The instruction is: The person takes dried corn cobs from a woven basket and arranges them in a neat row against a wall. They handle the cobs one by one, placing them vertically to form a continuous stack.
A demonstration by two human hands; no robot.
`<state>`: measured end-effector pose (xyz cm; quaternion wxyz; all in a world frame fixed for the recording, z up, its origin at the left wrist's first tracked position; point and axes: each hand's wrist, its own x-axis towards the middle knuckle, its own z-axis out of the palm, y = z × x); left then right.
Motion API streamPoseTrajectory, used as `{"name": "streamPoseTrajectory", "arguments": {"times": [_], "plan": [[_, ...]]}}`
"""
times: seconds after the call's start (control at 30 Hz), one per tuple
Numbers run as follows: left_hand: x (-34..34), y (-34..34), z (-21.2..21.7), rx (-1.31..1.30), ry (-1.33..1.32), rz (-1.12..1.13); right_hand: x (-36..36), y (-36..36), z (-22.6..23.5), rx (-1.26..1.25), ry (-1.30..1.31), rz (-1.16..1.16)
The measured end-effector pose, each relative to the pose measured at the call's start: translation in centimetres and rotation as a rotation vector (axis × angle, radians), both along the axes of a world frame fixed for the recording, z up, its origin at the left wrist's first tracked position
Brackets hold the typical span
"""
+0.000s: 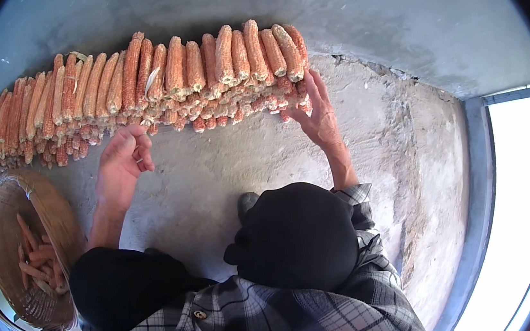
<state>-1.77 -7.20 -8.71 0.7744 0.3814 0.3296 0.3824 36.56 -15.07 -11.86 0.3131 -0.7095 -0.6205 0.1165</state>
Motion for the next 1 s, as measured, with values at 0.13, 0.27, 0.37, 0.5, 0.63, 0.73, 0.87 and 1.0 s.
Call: {"name": "streamPoseTrajectory", "arguments": {"times": [0.13,0.27,0.37,0.5,0.63,0.73,0.87,1.0], "plan": [[0.3,0.2,-0.2,-0.012,-0.024,-0.006,0.3,0.1,0.3,-0.021,-0.004,-0.001],[-0.1,0.8,-0.5,-0.01,-0.057,0.022,0.0,1.7,0.6,0.018,0.068,0.052],[-2.3,0.0,-0.7,-0.03,0.035,0.065,-0.5,2.0,-1.8,-0.002,0.129,0.046],[-1.5,0.6,0.9,-0.004,-0.035,-0.041,2.9,-0.9,1.3,-0.04,-0.015,-0.086],[-7.1,-2.1,3.4,0.07,-0.048,-0.053,1.7,-0.6,4.3,0.123,-0.081,0.006],[-10.0,-4.2,6.0,0.216,0.027,-0.024,0.1,0.6,6.6,0.217,-0.143,0.015],[-17.7,-6.0,10.2,0.313,0.26,0.28,-3.7,4.6,8.7,0.299,-0.266,0.185],[-27.3,-4.1,10.0,0.244,0.707,0.662,-9.6,7.5,10.3,0.376,-0.288,0.365]]}}
